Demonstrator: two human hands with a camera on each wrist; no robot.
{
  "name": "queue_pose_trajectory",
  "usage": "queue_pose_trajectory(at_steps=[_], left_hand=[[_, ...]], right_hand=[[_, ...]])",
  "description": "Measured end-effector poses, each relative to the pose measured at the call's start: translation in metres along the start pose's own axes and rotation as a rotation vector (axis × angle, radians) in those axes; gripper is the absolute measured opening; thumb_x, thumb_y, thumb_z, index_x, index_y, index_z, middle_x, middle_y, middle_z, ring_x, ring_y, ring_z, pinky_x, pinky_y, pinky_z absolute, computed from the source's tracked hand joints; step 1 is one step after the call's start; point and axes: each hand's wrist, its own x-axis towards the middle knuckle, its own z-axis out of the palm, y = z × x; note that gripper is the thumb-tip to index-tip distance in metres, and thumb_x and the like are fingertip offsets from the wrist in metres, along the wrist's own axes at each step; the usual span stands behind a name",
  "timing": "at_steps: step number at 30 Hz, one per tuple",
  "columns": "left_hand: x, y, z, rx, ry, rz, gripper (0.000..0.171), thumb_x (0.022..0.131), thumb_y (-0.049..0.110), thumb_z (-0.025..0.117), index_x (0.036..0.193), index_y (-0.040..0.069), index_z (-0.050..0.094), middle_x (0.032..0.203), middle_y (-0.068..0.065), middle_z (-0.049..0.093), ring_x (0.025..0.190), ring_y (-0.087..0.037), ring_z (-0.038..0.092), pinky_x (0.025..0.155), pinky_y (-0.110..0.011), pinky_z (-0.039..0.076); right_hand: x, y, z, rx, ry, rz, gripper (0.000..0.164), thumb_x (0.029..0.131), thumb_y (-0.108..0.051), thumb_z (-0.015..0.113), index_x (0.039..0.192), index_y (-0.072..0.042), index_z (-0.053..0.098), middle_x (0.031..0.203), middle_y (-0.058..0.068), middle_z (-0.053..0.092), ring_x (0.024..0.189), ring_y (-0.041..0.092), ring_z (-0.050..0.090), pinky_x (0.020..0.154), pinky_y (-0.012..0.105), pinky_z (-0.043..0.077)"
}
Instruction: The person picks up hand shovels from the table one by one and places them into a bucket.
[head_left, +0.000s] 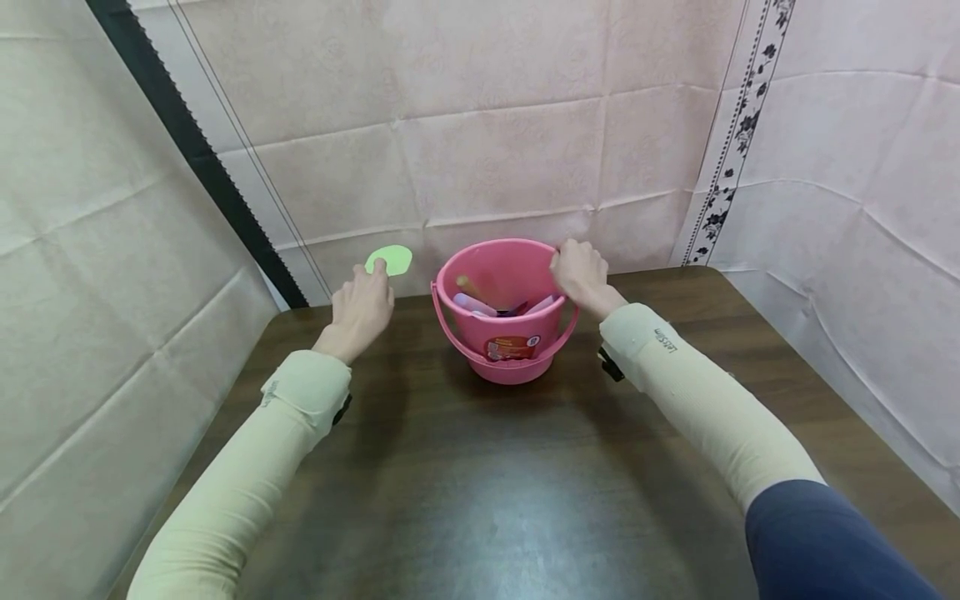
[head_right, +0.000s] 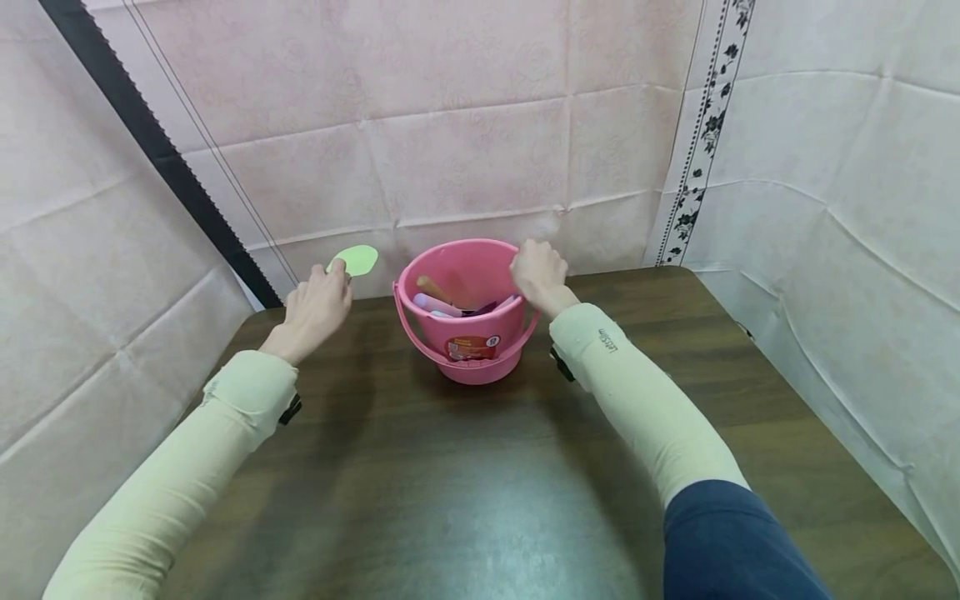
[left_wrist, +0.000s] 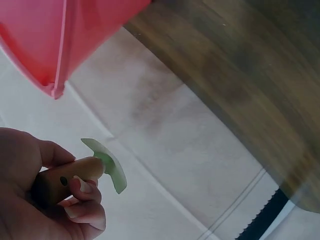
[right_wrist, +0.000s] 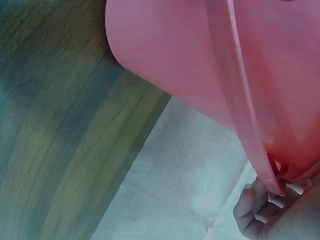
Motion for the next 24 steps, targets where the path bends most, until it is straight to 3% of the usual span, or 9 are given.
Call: queue_pose_trajectory(at_steps=[9, 24], left_hand=[[-0.001, 0.015, -0.006, 0.003, 0.025, 0.036, 0.024, 0.091, 0.017, 0.039, 0.112, 0.005, 0.042, 0.086, -0.016, 0.046, 0.059, -0.028, 0.050, 0.043, -0.036, 0.037], [-0.003, 0.022, 0.004, 0.018, 0.040, 0.063, 0.023, 0.090, 0.018, 0.042, 0.110, 0.006, 0.042, 0.086, -0.016, 0.046, 0.060, -0.030, 0.053, 0.046, -0.040, 0.039]], right_hand=[[-0.001, 0.000, 0.000, 0.006, 0.005, 0.002, 0.028, 0.092, -0.026, 0.038, 0.089, -0.010, 0.061, 0.084, 0.012, 0.059, 0.074, 0.028, 0.056, 0.065, 0.044, 0.043], [-0.001, 0.001, 0.001, 0.025, 0.003, 0.009, 0.026, 0.092, -0.026, 0.038, 0.086, -0.011, 0.059, 0.079, 0.010, 0.057, 0.072, 0.027, 0.055, 0.065, 0.043, 0.043]])
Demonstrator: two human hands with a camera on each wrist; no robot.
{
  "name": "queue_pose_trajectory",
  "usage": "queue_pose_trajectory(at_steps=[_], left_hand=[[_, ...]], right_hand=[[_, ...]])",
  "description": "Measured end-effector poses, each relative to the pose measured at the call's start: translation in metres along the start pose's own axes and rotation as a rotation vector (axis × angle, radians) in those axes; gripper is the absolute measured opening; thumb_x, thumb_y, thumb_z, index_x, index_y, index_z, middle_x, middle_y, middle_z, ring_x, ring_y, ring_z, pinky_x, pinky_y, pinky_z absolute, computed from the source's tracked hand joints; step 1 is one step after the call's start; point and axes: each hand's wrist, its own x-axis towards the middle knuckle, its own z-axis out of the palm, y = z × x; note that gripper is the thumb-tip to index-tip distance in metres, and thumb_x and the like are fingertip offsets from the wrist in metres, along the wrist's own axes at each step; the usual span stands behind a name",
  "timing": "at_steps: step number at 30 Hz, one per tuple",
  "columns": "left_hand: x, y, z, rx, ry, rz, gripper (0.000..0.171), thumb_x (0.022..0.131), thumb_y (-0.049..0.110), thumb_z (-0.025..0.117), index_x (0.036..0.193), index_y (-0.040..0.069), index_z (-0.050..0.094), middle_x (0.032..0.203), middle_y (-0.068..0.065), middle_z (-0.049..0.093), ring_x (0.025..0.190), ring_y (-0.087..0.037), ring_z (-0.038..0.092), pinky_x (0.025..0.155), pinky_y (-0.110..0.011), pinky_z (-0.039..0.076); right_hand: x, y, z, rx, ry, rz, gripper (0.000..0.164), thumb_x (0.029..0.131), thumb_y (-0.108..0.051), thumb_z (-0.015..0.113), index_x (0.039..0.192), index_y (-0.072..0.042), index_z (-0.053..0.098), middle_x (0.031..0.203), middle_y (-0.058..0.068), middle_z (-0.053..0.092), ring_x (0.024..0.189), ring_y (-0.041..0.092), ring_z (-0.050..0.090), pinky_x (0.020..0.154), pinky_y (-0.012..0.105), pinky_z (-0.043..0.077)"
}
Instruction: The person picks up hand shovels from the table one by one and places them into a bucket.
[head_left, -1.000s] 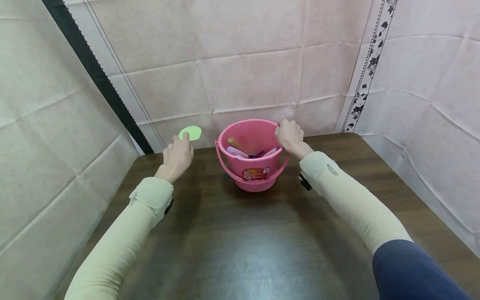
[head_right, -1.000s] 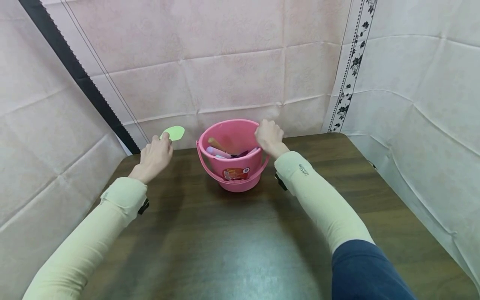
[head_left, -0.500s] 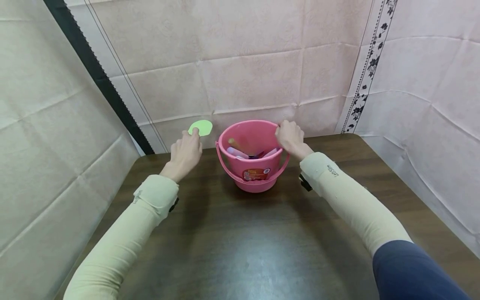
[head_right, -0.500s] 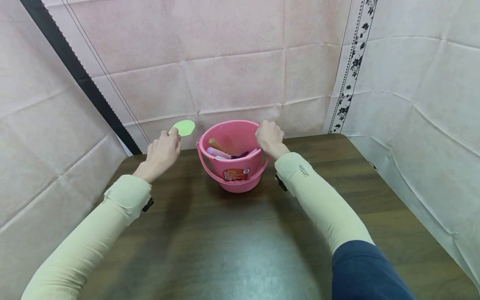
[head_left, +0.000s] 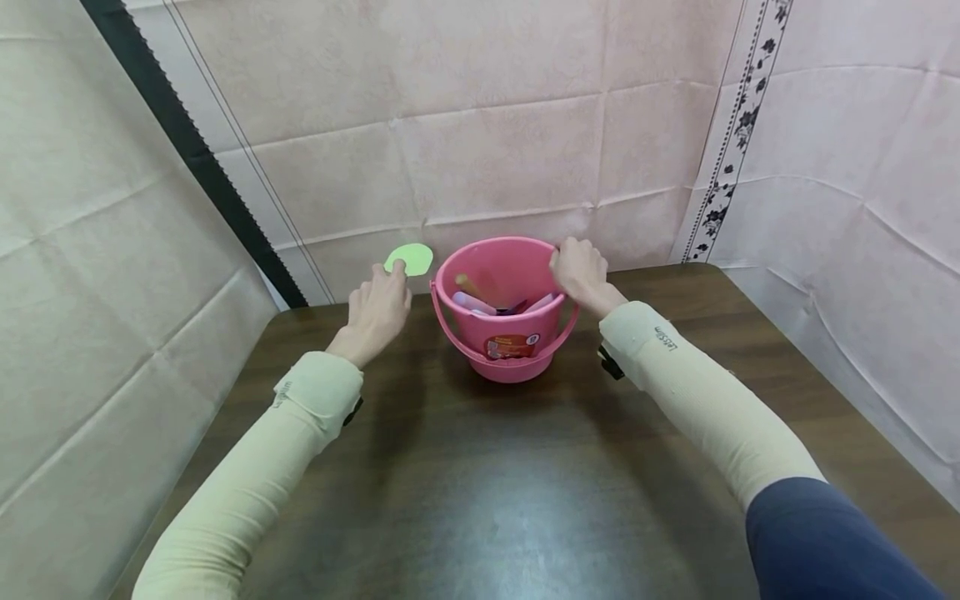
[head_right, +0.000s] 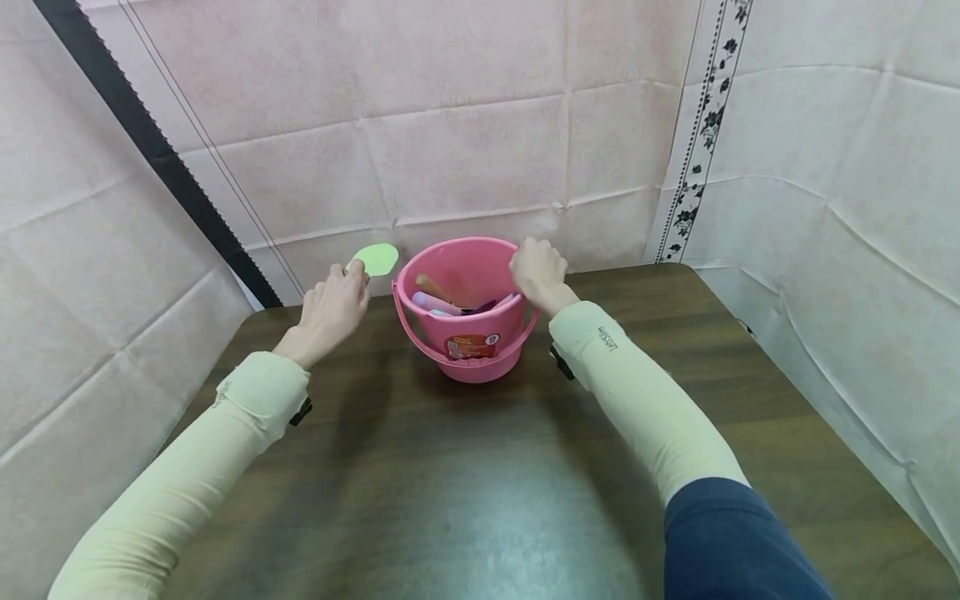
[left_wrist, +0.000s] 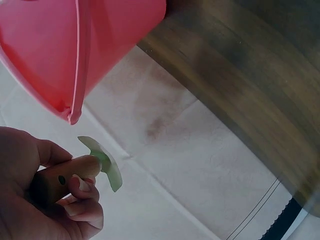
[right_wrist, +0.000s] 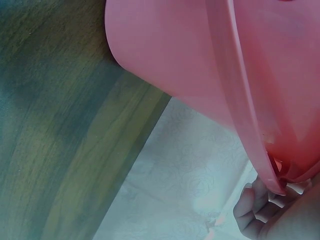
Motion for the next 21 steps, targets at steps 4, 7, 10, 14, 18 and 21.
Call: queue_pose_trajectory(at_steps=[4, 7, 10, 14, 18, 21], left_hand=[[-0.003, -0.001, 0.004, -0.003, -0.005, 0.005, 0.023, 0.089, 0.017, 0.042, 0.110, 0.007, 0.043, 0.084, -0.015, 0.046, 0.059, -0.029, 0.053, 0.045, -0.039, 0.038], [-0.004, -0.001, 0.005, -0.007, -0.006, 0.004, 0.024, 0.089, 0.017, 0.041, 0.111, 0.007, 0.043, 0.084, -0.015, 0.046, 0.059, -0.029, 0.052, 0.045, -0.038, 0.038], [-0.003, 0.001, 0.005, -0.012, -0.005, 0.001, 0.026, 0.089, 0.016, 0.041, 0.113, 0.008, 0.043, 0.086, -0.015, 0.046, 0.060, -0.030, 0.053, 0.046, -0.039, 0.038], [-0.003, 0.005, 0.004, -0.016, -0.001, 0.013, 0.027, 0.089, 0.017, 0.041, 0.114, 0.008, 0.043, 0.089, -0.016, 0.046, 0.061, -0.030, 0.054, 0.046, -0.039, 0.039], [-0.003, 0.008, 0.003, -0.017, 0.004, 0.031, 0.027, 0.089, 0.018, 0.042, 0.115, 0.008, 0.042, 0.089, -0.016, 0.046, 0.060, -0.029, 0.053, 0.045, -0.038, 0.039], [-0.004, 0.009, 0.002, -0.024, 0.006, 0.028, 0.029, 0.090, 0.018, 0.043, 0.117, 0.009, 0.040, 0.090, -0.015, 0.045, 0.058, -0.027, 0.051, 0.043, -0.035, 0.037]], right_hand=[[0.001, -0.001, -0.001, -0.007, 0.002, -0.001, 0.028, 0.092, -0.026, 0.037, 0.086, -0.011, 0.059, 0.081, 0.011, 0.058, 0.073, 0.027, 0.056, 0.066, 0.044, 0.043], [0.001, -0.002, -0.001, -0.010, 0.002, 0.001, 0.029, 0.092, -0.027, 0.036, 0.085, -0.012, 0.059, 0.083, 0.011, 0.058, 0.075, 0.028, 0.057, 0.067, 0.044, 0.043], [0.000, -0.002, -0.002, -0.017, 0.002, -0.001, 0.031, 0.092, -0.029, 0.035, 0.085, -0.012, 0.059, 0.084, 0.011, 0.059, 0.076, 0.028, 0.057, 0.067, 0.044, 0.043], [0.000, -0.001, -0.002, -0.015, -0.004, -0.009, 0.031, 0.093, -0.028, 0.035, 0.086, -0.011, 0.060, 0.082, 0.011, 0.059, 0.074, 0.028, 0.056, 0.065, 0.043, 0.043], [-0.001, -0.002, -0.003, -0.007, -0.005, -0.003, 0.029, 0.093, -0.027, 0.037, 0.086, -0.011, 0.059, 0.080, 0.011, 0.057, 0.072, 0.027, 0.055, 0.065, 0.042, 0.043], [-0.002, -0.002, -0.002, -0.013, -0.007, -0.002, 0.028, 0.092, -0.027, 0.037, 0.087, -0.011, 0.060, 0.080, 0.010, 0.057, 0.073, 0.027, 0.056, 0.065, 0.043, 0.043]])
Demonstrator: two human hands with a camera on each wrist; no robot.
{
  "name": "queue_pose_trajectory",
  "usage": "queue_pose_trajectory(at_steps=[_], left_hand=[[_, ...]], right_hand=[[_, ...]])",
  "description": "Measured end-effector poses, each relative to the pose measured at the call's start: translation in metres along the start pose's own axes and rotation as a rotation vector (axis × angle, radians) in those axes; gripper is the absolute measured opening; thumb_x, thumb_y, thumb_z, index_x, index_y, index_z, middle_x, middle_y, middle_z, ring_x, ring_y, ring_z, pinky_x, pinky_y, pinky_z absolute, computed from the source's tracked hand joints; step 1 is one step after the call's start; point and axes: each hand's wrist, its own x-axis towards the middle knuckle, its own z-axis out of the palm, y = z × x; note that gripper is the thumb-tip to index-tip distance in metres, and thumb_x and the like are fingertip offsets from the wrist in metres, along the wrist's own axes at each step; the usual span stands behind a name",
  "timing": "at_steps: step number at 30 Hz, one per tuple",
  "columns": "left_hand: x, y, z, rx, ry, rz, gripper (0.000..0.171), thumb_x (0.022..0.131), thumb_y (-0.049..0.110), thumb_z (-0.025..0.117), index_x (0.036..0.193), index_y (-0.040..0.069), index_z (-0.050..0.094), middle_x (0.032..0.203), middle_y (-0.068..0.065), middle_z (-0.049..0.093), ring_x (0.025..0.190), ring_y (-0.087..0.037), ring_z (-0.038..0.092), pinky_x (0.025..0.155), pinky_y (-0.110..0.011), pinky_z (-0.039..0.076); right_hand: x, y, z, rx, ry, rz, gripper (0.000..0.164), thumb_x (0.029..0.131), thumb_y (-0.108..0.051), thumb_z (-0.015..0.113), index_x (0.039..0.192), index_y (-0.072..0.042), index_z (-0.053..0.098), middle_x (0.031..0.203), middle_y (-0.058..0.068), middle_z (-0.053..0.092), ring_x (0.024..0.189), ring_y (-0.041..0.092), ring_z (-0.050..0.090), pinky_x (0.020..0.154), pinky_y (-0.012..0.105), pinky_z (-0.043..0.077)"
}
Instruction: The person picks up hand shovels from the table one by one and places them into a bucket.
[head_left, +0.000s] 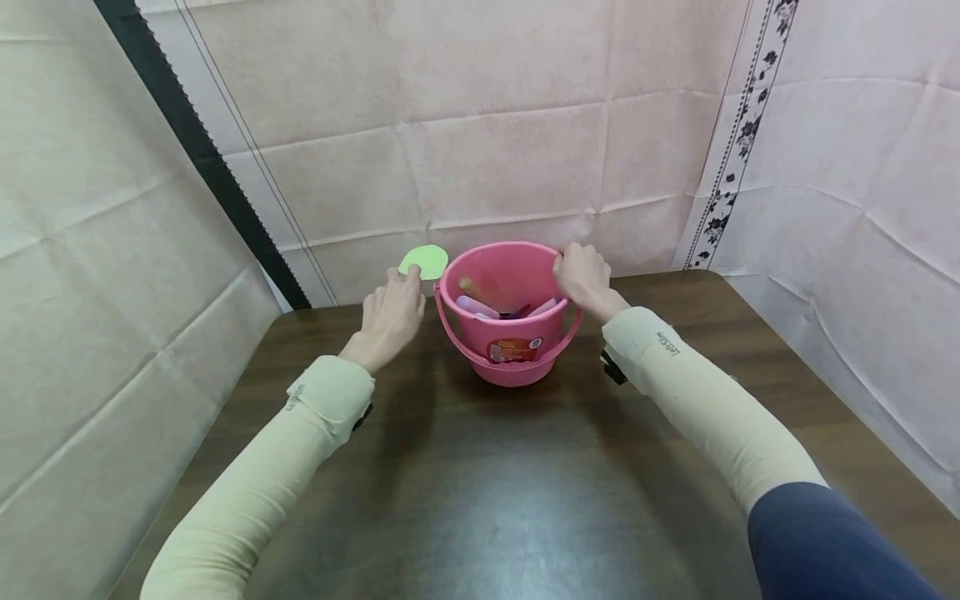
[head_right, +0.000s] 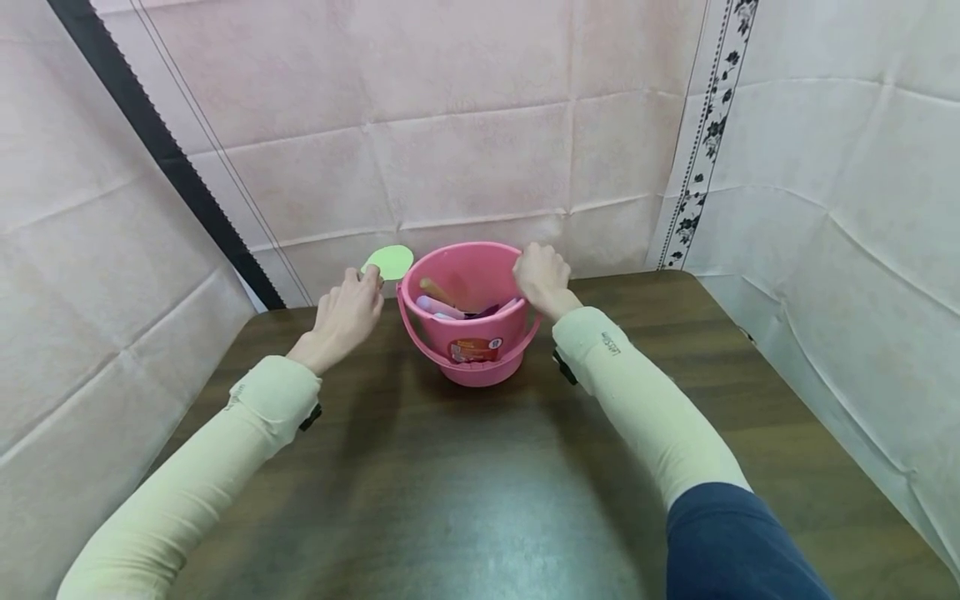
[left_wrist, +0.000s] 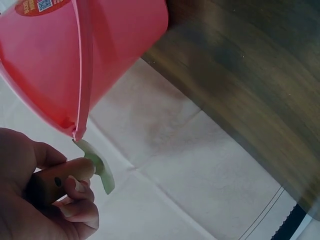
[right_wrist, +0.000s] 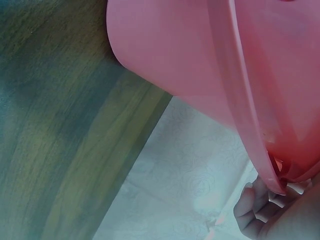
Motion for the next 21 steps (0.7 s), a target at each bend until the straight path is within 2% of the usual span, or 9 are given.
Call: queue_pose_trajectory(at_steps=[5, 9, 14, 21], left_hand=[[0.003, 0.003, -0.006, -0.020, 0.048, 0.001, 0.027, 0.090, 0.018, 0.043, 0.116, 0.011, 0.040, 0.089, -0.014, 0.044, 0.056, -0.026, 0.049, 0.042, -0.035, 0.036], [0.008, 0.010, -0.013, -0.031, 0.063, 0.040, 0.024, 0.090, 0.019, 0.042, 0.113, 0.012, 0.040, 0.094, -0.014, 0.045, 0.057, -0.026, 0.050, 0.044, -0.037, 0.039], [0.012, 0.026, -0.016, -0.029, 0.005, 0.118, 0.024, 0.090, 0.020, 0.044, 0.112, 0.013, 0.039, 0.097, -0.013, 0.044, 0.058, -0.025, 0.051, 0.046, -0.036, 0.041], [0.016, 0.042, -0.014, -0.032, -0.063, 0.236, 0.011, 0.091, 0.021, 0.043, 0.101, 0.016, 0.041, 0.085, -0.006, 0.039, 0.065, -0.020, 0.048, 0.050, -0.035, 0.043]], right_hand=[[0.000, 0.000, 0.001, -0.005, -0.001, -0.004, 0.027, 0.092, -0.026, 0.038, 0.090, -0.011, 0.060, 0.083, 0.012, 0.059, 0.075, 0.028, 0.057, 0.065, 0.044, 0.044], [0.001, 0.000, 0.002, -0.010, 0.007, 0.001, 0.028, 0.092, -0.027, 0.038, 0.092, -0.011, 0.061, 0.087, 0.013, 0.060, 0.076, 0.029, 0.057, 0.066, 0.045, 0.044], [0.002, 0.001, 0.002, -0.010, 0.011, 0.001, 0.029, 0.092, -0.027, 0.037, 0.089, -0.011, 0.061, 0.084, 0.012, 0.059, 0.074, 0.028, 0.056, 0.065, 0.044, 0.043], [0.001, 0.001, 0.002, -0.011, 0.006, -0.007, 0.029, 0.092, -0.027, 0.038, 0.089, -0.011, 0.062, 0.084, 0.012, 0.059, 0.074, 0.028, 0.056, 0.064, 0.044, 0.043]])
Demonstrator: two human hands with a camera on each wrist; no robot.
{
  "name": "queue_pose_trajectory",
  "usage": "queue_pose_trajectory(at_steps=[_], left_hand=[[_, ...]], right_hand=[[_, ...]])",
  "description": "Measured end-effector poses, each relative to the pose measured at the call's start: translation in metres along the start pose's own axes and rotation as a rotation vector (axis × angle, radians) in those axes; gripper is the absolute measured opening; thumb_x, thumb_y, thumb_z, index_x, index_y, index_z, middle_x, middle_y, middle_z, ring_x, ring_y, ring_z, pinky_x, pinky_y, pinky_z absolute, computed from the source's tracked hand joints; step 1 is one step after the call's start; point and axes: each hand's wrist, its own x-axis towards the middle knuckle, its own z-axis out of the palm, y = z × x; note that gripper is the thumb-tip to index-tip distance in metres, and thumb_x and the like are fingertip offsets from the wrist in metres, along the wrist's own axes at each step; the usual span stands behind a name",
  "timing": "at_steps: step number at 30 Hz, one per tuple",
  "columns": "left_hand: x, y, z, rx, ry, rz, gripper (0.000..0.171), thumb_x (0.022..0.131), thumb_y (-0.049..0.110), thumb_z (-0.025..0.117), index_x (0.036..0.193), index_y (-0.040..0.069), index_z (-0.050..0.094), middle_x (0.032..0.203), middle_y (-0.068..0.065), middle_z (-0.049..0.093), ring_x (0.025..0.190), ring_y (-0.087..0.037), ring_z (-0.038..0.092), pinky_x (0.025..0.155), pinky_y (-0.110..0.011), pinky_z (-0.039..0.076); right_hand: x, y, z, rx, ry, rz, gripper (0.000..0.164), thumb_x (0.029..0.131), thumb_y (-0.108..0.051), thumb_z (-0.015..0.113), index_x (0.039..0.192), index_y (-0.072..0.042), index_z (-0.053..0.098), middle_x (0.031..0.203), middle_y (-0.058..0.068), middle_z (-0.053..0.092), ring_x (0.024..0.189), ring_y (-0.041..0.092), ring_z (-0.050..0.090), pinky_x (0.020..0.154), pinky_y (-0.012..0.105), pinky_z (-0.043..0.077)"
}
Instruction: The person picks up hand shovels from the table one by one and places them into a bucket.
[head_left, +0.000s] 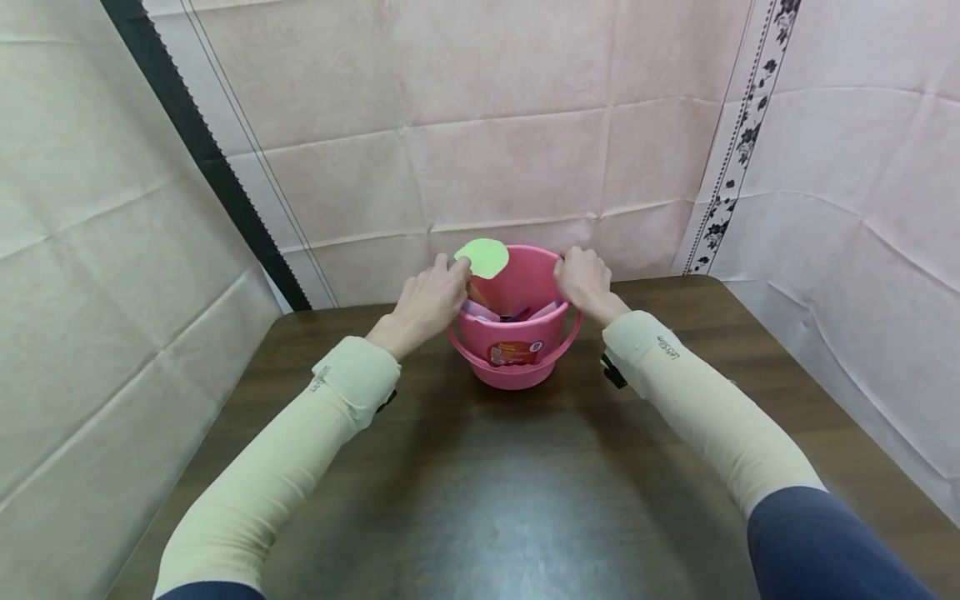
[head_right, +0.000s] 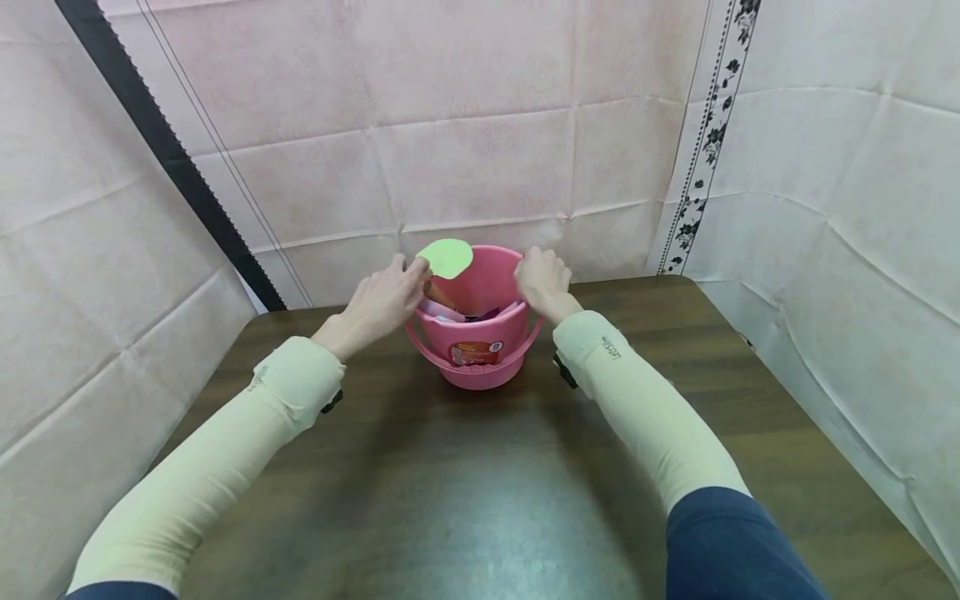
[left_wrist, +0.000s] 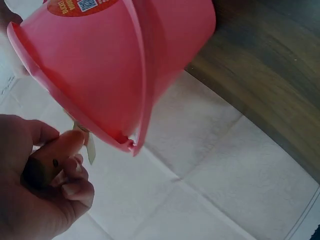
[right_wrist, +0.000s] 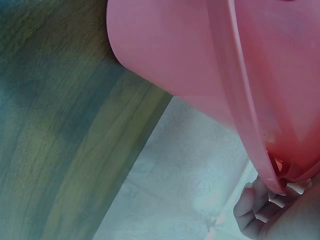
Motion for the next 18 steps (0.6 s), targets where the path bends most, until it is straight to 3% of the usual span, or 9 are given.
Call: queue_pose_trajectory(at_steps=[10, 18], left_hand=[[0.014, 0.009, 0.001, 0.052, -0.056, 0.092, 0.015, 0.089, 0.018, 0.045, 0.104, 0.015, 0.041, 0.088, -0.006, 0.043, 0.075, -0.020, 0.043, 0.057, -0.035, 0.045], [0.020, 0.014, 0.004, 0.039, -0.110, 0.167, 0.009, 0.091, 0.018, 0.044, 0.099, 0.014, 0.045, 0.086, -0.007, 0.047, 0.081, -0.023, 0.045, 0.064, -0.038, 0.044]], right_hand=[[0.001, -0.001, -0.001, 0.013, 0.001, -0.001, 0.026, 0.091, -0.026, 0.039, 0.087, -0.011, 0.060, 0.079, 0.011, 0.058, 0.072, 0.027, 0.056, 0.063, 0.043, 0.043], [0.002, 0.001, 0.002, -0.009, 0.015, 0.010, 0.029, 0.091, -0.026, 0.037, 0.086, -0.012, 0.062, 0.091, 0.016, 0.062, 0.083, 0.034, 0.059, 0.067, 0.048, 0.045]])
